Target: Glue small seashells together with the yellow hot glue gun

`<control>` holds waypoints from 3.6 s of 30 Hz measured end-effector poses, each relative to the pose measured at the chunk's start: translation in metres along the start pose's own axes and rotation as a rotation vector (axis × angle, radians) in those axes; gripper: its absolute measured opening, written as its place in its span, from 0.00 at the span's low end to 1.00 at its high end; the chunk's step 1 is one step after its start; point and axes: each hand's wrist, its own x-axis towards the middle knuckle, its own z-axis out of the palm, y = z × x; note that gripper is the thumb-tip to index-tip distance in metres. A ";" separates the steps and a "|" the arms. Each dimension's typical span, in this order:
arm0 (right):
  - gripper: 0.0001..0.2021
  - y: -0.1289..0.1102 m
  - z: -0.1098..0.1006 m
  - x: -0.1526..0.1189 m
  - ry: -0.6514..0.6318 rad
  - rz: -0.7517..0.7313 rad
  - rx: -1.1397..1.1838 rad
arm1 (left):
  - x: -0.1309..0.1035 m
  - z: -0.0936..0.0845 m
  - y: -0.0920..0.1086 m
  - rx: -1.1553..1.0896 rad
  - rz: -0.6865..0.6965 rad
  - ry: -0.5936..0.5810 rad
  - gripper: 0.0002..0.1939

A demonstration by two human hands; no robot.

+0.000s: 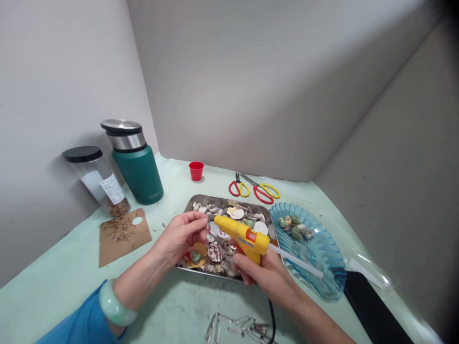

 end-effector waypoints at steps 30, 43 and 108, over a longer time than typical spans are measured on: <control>0.20 0.002 0.000 -0.001 -0.024 0.009 0.029 | 0.002 0.000 0.001 -0.135 0.018 0.013 0.06; 0.20 0.000 0.000 -0.001 0.038 0.017 0.039 | -0.002 0.000 0.002 -0.070 0.008 -0.021 0.08; 0.17 0.003 0.000 -0.002 0.025 0.032 -0.095 | -0.002 0.001 0.001 -0.074 0.017 -0.006 0.08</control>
